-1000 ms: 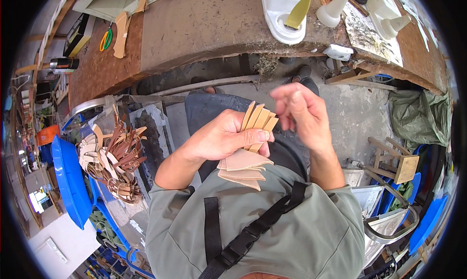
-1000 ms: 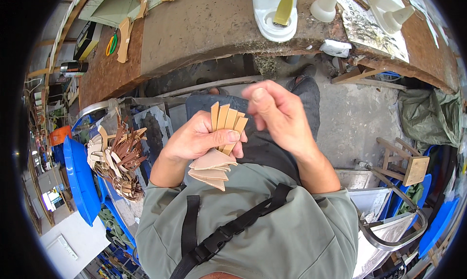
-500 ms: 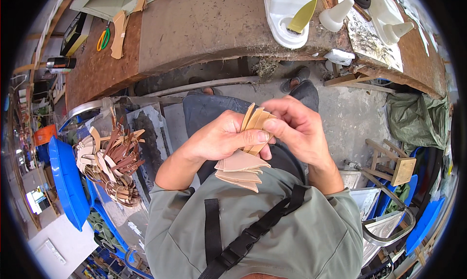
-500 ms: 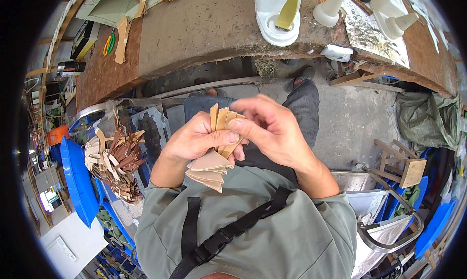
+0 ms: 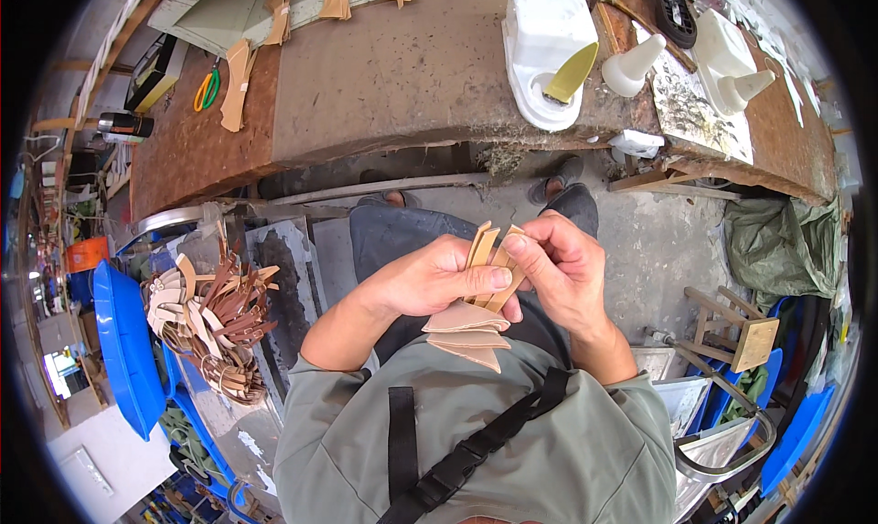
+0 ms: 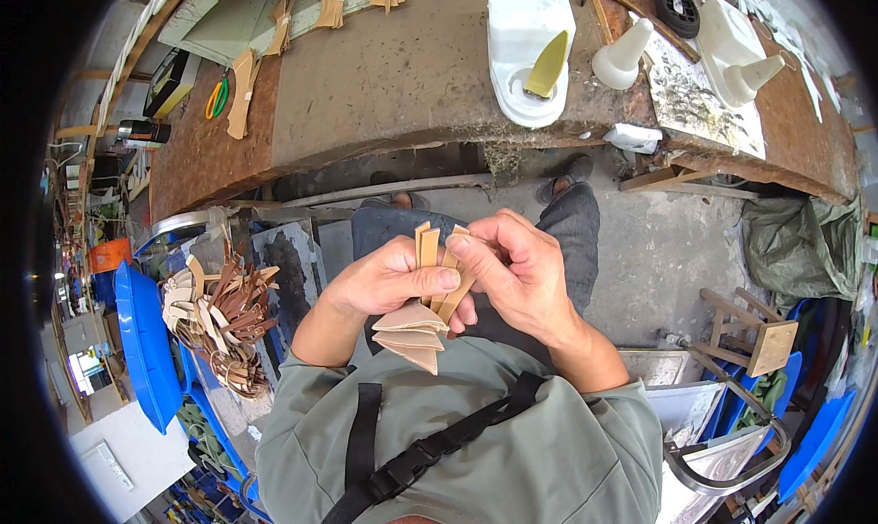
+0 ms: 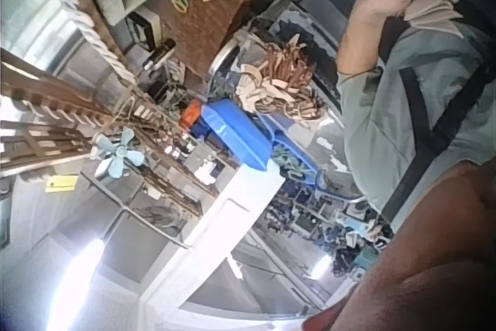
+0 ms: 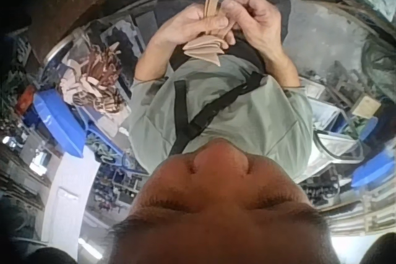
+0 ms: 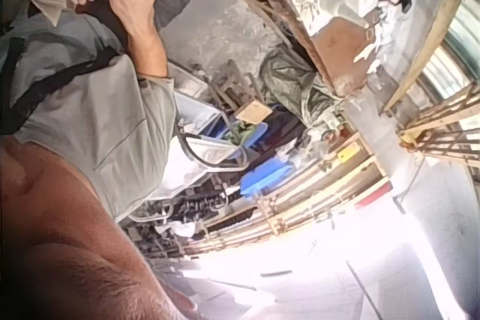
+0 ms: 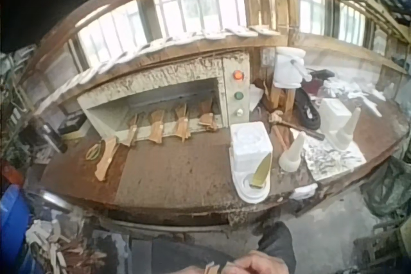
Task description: The recorder is applying adhesive to small leather shoe components and stacking them.
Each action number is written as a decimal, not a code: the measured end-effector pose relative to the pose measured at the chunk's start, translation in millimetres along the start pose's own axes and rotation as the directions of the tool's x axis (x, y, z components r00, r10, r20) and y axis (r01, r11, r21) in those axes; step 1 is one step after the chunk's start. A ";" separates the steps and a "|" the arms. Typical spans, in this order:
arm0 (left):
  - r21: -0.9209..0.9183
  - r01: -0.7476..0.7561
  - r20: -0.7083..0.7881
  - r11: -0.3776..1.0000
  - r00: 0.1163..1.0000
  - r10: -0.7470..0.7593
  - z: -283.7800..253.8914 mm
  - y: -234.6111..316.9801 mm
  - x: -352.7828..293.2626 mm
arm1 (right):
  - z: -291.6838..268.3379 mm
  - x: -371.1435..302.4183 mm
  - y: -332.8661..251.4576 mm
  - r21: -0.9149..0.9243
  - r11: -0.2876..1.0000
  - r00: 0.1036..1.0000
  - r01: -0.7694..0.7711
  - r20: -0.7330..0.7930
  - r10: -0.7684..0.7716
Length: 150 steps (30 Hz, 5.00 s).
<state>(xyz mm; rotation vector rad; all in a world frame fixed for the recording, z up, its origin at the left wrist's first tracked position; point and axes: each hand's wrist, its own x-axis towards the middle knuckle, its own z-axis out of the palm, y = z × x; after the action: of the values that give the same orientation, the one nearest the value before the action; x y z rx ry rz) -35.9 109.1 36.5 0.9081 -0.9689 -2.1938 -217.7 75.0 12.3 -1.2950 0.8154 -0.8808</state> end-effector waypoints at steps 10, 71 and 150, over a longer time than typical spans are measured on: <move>-0.002 0.038 0.098 0.999 0.995 -0.037 -2.6 -2.8 5.9 | -2.5 21.3 -14.0 -0.238 0.946 0.961 0.220 0.221 -0.168; -0.121 0.115 -0.164 0.986 0.977 -0.134 -96.5 57.1 61.5 | -98.9 128.1 43.6 0.216 0.967 0.846 -0.134 -0.483 0.225; -0.175 0.222 0.140 0.959 0.970 -0.199 -118.5 120.1 137.3 | -108.0 171.3 -62.4 -0.140 0.971 0.911 0.192 -0.343 -0.229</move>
<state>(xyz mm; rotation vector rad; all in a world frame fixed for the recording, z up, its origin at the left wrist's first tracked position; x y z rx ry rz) -2.4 -105.4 22.7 0.8292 -0.7278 -2.4972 -242.2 -129.9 60.4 -1.3506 1.0280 -1.2878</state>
